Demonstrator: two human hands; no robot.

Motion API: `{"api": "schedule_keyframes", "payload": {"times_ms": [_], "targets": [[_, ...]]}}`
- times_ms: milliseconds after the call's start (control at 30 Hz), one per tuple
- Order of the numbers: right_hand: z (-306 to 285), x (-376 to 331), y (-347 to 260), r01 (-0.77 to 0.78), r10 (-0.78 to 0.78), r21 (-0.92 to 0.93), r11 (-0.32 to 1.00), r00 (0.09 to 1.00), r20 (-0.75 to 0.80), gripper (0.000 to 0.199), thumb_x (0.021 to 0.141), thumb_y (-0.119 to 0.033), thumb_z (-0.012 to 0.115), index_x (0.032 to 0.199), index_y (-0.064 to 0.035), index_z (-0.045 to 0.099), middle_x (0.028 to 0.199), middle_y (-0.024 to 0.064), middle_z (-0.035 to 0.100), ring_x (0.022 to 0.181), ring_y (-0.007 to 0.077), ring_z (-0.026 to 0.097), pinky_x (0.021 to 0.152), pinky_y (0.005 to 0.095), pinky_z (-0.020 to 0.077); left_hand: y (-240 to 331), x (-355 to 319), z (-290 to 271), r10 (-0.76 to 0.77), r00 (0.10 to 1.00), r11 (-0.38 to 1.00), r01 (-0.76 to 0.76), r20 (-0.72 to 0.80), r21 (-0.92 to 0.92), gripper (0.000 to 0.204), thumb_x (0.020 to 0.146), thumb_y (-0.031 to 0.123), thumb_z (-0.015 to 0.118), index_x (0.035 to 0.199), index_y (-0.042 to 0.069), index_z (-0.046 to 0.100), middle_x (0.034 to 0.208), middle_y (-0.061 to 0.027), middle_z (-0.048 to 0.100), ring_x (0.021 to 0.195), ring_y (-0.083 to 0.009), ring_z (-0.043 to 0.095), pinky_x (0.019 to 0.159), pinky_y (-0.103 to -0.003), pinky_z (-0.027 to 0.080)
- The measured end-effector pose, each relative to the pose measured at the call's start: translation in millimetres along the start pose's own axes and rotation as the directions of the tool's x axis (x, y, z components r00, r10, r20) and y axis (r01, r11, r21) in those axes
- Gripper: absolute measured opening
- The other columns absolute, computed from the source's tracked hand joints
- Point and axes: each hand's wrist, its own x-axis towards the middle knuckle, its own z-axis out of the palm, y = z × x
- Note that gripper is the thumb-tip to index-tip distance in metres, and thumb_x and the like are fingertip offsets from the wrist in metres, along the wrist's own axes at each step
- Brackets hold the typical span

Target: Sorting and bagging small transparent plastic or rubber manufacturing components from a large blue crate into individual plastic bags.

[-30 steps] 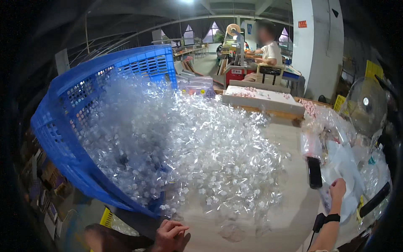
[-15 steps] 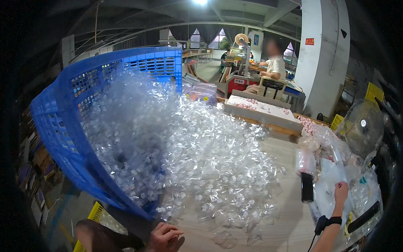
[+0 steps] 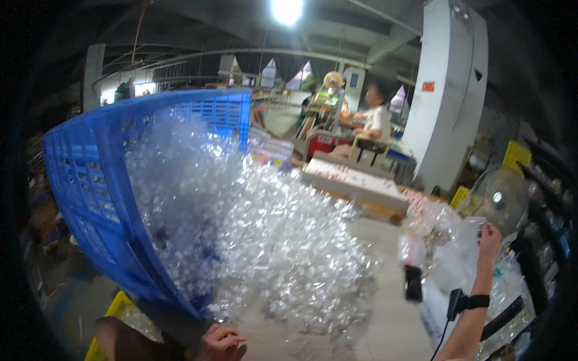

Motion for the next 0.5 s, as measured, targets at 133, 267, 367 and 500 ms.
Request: {"api": "schedule_keyframes", "payload": {"times_ms": [133, 267, 367, 500], "targets": [[16, -35, -78, 0.089, -0.1, 0.072, 0.993, 0.981, 0.163, 0.023, 0.093, -0.026, 0.056, 0.09, -0.0063, 0.065, 0.076, -0.0008, 0.061, 0.067, 0.0057, 0.054, 0.055, 0.0231, 0.0399, 7, 2, -4, 0.068, 0.995, 0.997, -0.066, -0.078, 0.027, 0.01, 0.079, 0.011, 0.068, 0.079, 0.003, 0.062, 0.082, -0.0128, 0.058, 0.077, -0.0311, 0.056, 0.065, -0.04, 0.045], [-5, -42, -129, 0.292, -0.313, 0.257, 0.921, 0.949, 0.044, 0.026, 0.094, -0.024, 0.054, 0.102, -0.0013, 0.062, 0.09, 0.0021, 0.062, 0.082, 0.0087, 0.056, 0.076, 0.0241, 0.0426, -26, -8, 14, 0.098, 0.995, 0.995, -0.098, -0.007, -0.004, 0.02, 0.068, 0.004, 0.067, 0.086, 0.011, 0.068, 0.087, -0.0075, 0.06, 0.08, -0.0267, 0.057, 0.069, -0.036, 0.048], [-3, -85, -179, 0.412, -0.433, 0.319, 0.853, 0.901, -0.006, 0.026, 0.096, -0.022, 0.052, 0.106, 0.0008, 0.059, 0.091, 0.0024, 0.061, 0.081, 0.0082, 0.054, 0.075, 0.0238, 0.0431, -24, -13, 15, 0.087, 0.996, 0.996, -0.087, -0.021, -0.003, 0.021, 0.067, 0.003, 0.066, 0.087, 0.01, 0.069, 0.087, -0.0081, 0.06, 0.082, -0.0271, 0.057, 0.071, -0.036, 0.048], [-23, -138, -229, 0.461, -0.541, 0.379, 0.803, 0.83, 0.136, 0.024, 0.097, -0.019, 0.051, 0.112, -0.0008, 0.057, 0.096, 0.0005, 0.059, 0.085, 0.0057, 0.054, 0.071, 0.0185, 0.0436, -11, -3, 10, 0.111, 0.993, 0.993, -0.113, -0.034, -0.035, 0.028, 0.069, 0.004, 0.067, 0.096, 0.01, 0.069, 0.095, -0.0108, 0.06, 0.08, -0.028, 0.057, 0.071, -0.036, 0.049]]}}
